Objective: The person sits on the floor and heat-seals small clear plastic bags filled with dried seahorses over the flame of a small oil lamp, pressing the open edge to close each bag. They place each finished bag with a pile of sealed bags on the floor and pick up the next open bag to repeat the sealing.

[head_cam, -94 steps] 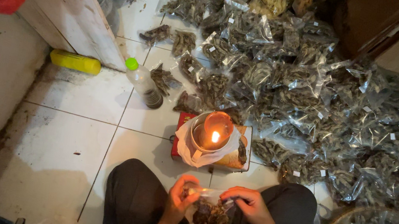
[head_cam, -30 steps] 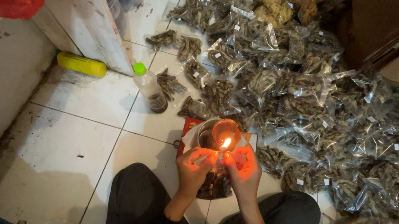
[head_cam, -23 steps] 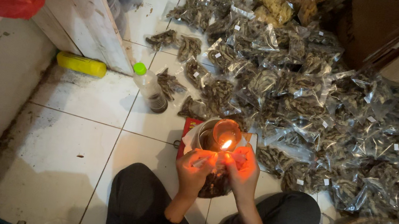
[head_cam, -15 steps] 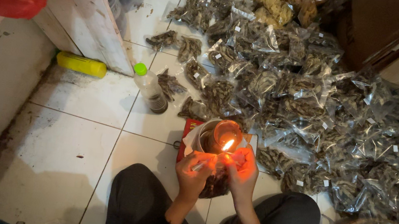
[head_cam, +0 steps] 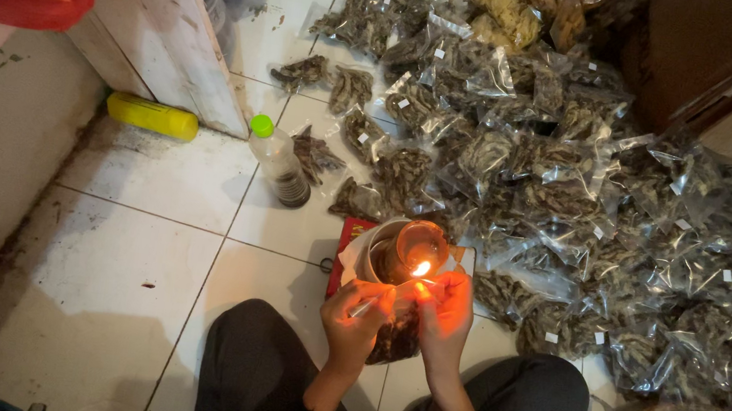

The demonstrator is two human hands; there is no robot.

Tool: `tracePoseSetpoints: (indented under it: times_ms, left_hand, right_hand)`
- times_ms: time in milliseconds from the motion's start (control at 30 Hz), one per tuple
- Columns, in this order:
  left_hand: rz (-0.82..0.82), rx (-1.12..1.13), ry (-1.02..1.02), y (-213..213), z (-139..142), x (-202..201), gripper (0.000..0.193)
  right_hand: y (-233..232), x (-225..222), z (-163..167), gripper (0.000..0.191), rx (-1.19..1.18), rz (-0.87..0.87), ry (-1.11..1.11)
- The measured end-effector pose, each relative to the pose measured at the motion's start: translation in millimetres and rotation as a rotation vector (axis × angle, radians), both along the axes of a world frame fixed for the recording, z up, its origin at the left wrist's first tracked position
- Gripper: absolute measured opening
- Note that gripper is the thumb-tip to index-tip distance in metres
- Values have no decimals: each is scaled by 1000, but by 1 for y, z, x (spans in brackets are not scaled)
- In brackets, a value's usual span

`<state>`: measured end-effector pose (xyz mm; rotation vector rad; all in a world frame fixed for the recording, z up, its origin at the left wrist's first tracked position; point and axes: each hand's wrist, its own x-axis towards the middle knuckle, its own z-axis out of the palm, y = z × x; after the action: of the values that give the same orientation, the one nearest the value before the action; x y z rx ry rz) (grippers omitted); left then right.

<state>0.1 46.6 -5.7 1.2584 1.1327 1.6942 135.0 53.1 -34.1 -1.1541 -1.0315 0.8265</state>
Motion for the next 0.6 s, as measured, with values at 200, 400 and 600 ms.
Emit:
tracePoseSetpoints:
  times_ms: [200, 400, 600]
  left_hand:
    - [10, -8, -25, 0, -1, 0, 5]
    - [31, 5, 3, -1, -2, 0, 6]
    - [35, 20, -4, -2, -2, -2, 5]
  right_hand:
    - [2, -2, 1, 15, -4, 32, 100]
    - [3, -1, -6, 11, 30, 74, 154]
    - [4, -5, -7, 11, 25, 65, 235]
